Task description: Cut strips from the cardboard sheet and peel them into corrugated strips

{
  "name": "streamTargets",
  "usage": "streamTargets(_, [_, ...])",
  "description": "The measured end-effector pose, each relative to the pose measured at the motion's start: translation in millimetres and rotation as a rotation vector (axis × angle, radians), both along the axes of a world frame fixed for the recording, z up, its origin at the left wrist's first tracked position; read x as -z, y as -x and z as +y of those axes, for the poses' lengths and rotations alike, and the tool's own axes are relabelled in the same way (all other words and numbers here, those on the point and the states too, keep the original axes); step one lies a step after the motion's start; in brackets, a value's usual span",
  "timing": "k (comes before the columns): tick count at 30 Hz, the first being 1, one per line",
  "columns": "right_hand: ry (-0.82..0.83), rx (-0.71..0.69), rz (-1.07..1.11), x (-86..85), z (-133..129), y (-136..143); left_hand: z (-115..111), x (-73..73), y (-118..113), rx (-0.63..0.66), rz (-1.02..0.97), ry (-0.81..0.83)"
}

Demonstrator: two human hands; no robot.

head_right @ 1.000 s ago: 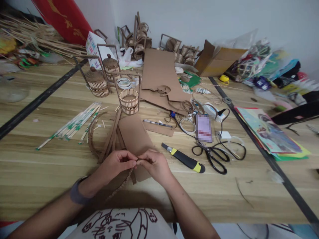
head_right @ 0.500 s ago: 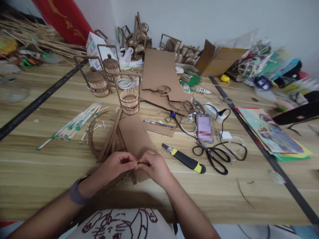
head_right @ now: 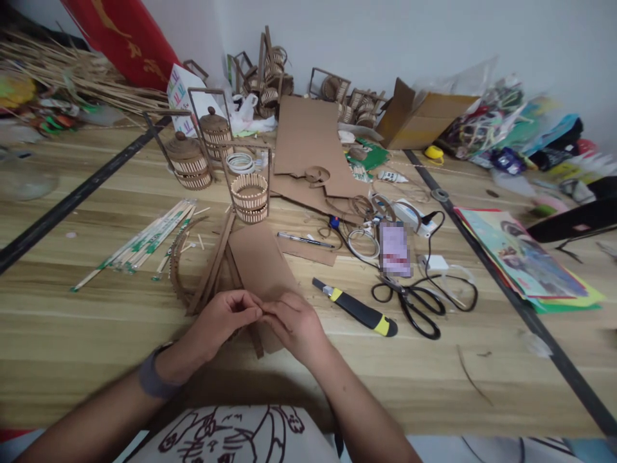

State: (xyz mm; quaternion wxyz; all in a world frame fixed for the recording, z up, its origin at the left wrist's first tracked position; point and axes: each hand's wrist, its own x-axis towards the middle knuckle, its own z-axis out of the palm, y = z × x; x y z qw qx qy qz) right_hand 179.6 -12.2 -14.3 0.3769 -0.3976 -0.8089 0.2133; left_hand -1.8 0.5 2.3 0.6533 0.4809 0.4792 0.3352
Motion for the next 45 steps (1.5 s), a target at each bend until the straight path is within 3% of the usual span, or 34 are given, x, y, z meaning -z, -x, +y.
streamTargets(6, [-0.021, 0.026, 0.051, -3.5, -1.8, 5.0, -1.8, 0.2, -2.7, -0.097, -0.016, 0.002])
streamTargets(18, [-0.04, 0.107, 0.058, -7.1, -2.7, 4.6, -1.4, -0.4, -2.6, -0.107, -0.141, 0.104])
streamTargets(37, [0.129, 0.066, 0.152, -0.9, 1.5, -0.4, 0.3, 1.6, 1.7, -0.021, -0.049, 0.03])
streamTargets(45, [0.093, 0.08, 0.092, 1.3, 0.9, 0.0, -3.0, 1.0, 0.6, -0.004, -0.069, 0.042])
